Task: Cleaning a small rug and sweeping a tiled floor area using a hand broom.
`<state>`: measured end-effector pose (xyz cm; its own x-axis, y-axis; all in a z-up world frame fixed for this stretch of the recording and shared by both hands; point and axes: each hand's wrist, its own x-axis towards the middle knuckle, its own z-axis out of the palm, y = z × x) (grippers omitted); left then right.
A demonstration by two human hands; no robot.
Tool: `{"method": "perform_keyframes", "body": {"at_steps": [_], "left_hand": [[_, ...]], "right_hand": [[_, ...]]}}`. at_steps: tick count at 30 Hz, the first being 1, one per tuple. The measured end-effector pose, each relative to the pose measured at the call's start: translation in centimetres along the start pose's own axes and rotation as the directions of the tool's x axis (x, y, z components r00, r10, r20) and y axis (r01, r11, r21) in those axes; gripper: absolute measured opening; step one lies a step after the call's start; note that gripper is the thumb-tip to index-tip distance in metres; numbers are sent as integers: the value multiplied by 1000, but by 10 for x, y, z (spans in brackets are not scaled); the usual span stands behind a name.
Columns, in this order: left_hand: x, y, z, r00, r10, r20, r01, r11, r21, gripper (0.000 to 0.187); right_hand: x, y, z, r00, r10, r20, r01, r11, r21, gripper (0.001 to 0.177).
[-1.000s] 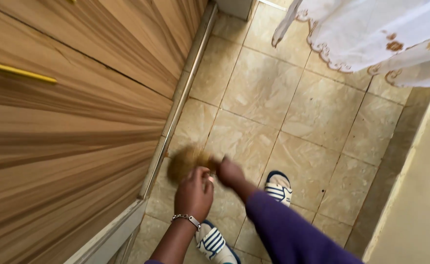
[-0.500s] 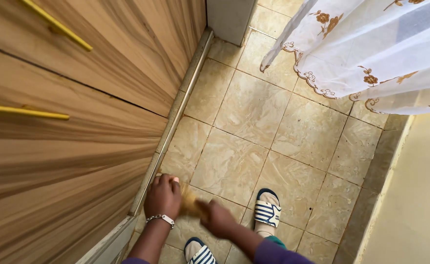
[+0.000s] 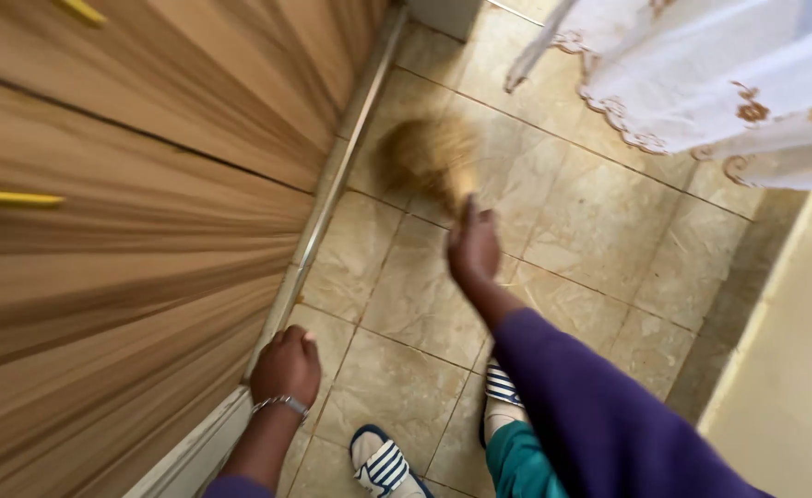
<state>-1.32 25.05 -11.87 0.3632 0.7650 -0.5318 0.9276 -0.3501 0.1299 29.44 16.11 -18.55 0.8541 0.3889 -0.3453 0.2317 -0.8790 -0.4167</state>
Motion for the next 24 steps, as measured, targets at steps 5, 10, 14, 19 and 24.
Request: {"method": "perform_keyframes", "body": {"at_steps": [5, 10, 14, 19, 24], "left_hand": [[6, 39, -18, 999, -29, 21, 31, 993, -112, 38], [10, 79, -35, 999, 42, 10, -39, 978, -206, 41], [17, 95, -29, 994, 87, 68, -73, 979, -191, 42], [18, 97, -27, 984, 162, 70, -143, 964, -225, 43], [25, 98, -19, 964, 214, 160, -183, 965, -187, 47]], "right_hand": [[-52, 41, -42, 979, -196, -50, 200, 975, 96, 69], [-140, 51, -23, 870, -315, 379, 174, 916, 361, 61], [-136, 50, 7, 674, -439, 594, 371, 897, 241, 58], [-40, 85, 7, 918, 65, 391, -89, 995, 43, 48], [12, 117, -79, 989, 85, -122, -106, 979, -175, 70]]}}
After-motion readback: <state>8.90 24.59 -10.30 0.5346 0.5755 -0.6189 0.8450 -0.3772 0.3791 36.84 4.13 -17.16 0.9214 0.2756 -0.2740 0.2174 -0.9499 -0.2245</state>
